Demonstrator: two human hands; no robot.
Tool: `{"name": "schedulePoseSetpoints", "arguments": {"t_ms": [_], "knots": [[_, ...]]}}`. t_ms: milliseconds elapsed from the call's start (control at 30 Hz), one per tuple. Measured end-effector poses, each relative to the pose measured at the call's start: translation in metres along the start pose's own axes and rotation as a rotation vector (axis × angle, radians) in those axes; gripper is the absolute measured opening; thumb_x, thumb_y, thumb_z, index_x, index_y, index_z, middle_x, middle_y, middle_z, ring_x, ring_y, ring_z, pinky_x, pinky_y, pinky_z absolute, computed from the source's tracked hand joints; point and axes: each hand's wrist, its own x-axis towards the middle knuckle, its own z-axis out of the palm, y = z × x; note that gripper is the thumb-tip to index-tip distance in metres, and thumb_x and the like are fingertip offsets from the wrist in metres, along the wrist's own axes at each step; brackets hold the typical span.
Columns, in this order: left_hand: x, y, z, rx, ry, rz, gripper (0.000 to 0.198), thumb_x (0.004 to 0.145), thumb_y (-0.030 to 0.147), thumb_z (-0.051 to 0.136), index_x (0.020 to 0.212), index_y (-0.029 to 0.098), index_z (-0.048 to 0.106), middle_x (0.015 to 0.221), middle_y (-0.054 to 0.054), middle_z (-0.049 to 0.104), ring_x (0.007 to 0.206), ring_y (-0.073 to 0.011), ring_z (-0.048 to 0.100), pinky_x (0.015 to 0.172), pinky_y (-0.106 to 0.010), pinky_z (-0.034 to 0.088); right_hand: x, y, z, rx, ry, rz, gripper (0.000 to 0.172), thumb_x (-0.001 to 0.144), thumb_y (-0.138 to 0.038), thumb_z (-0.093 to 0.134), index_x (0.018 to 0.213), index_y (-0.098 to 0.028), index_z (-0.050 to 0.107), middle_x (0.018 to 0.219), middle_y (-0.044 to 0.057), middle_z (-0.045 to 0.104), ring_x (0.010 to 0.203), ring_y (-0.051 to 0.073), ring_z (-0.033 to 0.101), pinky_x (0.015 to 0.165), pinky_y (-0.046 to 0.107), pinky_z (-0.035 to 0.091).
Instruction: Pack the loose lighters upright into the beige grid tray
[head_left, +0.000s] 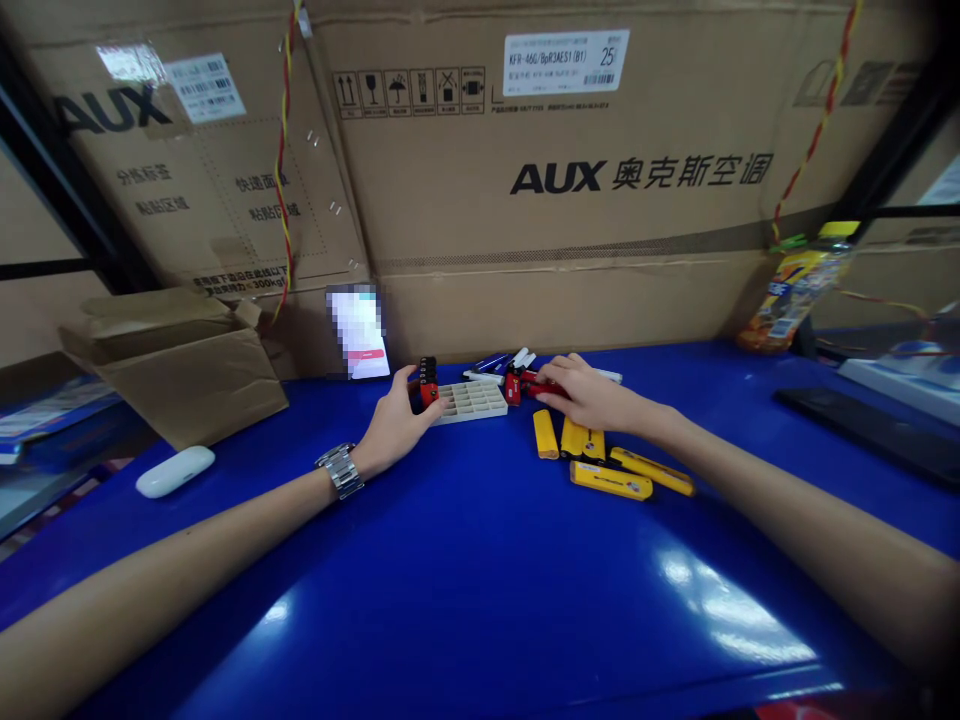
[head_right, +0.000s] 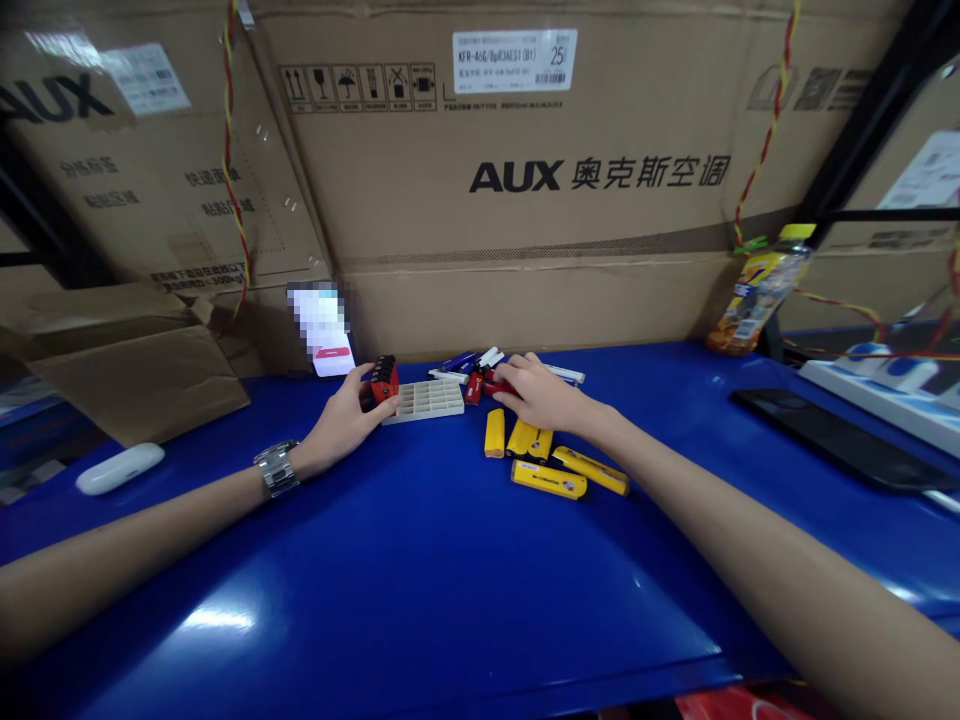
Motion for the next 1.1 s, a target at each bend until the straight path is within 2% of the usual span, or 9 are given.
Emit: {"name": "schedulePoseSetpoints", "arguments": {"t_ms": [133,233,300,433,533,667,800,1100], "knots": [[-0.001,0.001,0.0,0.017,0.007,0.019,0.066,0.077,0.043,0.06,0.131,0.013,0.034,0.118,-0.017,0.06,0.106,-0.0284,0.06,0.091,-0.044,0.047,0.0,-0.012,0.0,0.356,0.13,0.127,0.015,0.091,-0.034,0.038,0.098,-0.02,0.038,0.078,0.005,0.059,0.069,0.018,0.055,0.063,0.033,0.042],[-0.002,0.002,0.0,0.034,-0.014,0.077,0.065,0.077,0.043,0.061,0.129,0.013,0.038,0.12,-0.016,0.059,0.109,-0.0275,0.058,0.093,-0.043,0.046,0.002,-0.02,0.002,0.576,0.274,0.151,0.013,0.091,-0.033,0.04,0.098,-0.022,0.036,0.071,0.0,0.054,0.061,0.014,0.051,0.059,0.03,0.041],[-0.003,0.003,0.0,0.055,-0.032,0.119,0.064,0.076,0.046,0.061,0.127,0.012,0.041,0.12,-0.015,0.059,0.11,-0.0276,0.057,0.093,-0.042,0.046,0.005,-0.026,0.002,0.67,0.333,0.194,0.013,0.088,-0.035,0.045,0.088,-0.022,0.041,0.063,-0.003,0.047,0.054,0.011,0.044,0.052,0.027,0.037],[-0.004,0.007,0.001,0.064,-0.087,0.208,0.066,0.075,0.052,0.062,0.125,0.013,0.046,0.12,-0.013,0.06,0.105,-0.0257,0.059,0.09,-0.039,0.048,0.01,-0.04,0.003,0.827,0.342,0.311,0.037,0.084,-0.045,0.051,0.059,-0.021,0.037,0.049,-0.006,0.033,0.043,0.007,0.029,0.041,0.024,0.025],[-0.005,0.008,0.001,0.075,-0.117,0.267,0.068,0.075,0.053,0.062,0.127,0.014,0.044,0.125,-0.012,0.057,0.11,-0.0246,0.056,0.094,-0.039,0.046,0.01,-0.051,0.005,0.835,0.337,0.408,0.046,0.08,-0.048,0.053,0.049,-0.021,0.034,0.043,-0.006,0.029,0.039,0.005,0.024,0.038,0.025,0.02],[-0.006,0.008,0.001,0.107,-0.126,0.291,0.069,0.077,0.054,0.06,0.129,0.013,0.042,0.127,-0.014,0.054,0.113,-0.0255,0.054,0.096,-0.04,0.044,0.008,-0.059,0.009,0.739,0.348,0.493,0.036,0.077,-0.037,0.055,0.05,-0.02,0.039,0.042,-0.005,0.032,0.037,0.006,0.028,0.037,0.026,0.021],[-0.006,0.007,0.002,0.122,-0.118,0.3,0.067,0.078,0.054,0.059,0.129,0.015,0.042,0.127,-0.015,0.054,0.113,-0.0269,0.054,0.097,-0.043,0.043,0.007,-0.062,0.01,0.695,0.345,0.514,0.032,0.074,-0.027,0.054,0.049,-0.02,0.038,0.042,-0.004,0.034,0.037,0.006,0.03,0.036,0.027,0.023],[-0.006,0.006,0.004,0.11,-0.112,0.31,0.065,0.078,0.051,0.059,0.129,0.016,0.042,0.129,-0.014,0.053,0.116,-0.028,0.051,0.099,-0.044,0.04,0.008,-0.06,0.011,0.617,0.306,0.448,0.046,0.079,-0.049,0.052,0.047,-0.022,0.035,0.04,-0.003,0.034,0.036,0.007,0.031,0.033,0.028,0.023]]}}
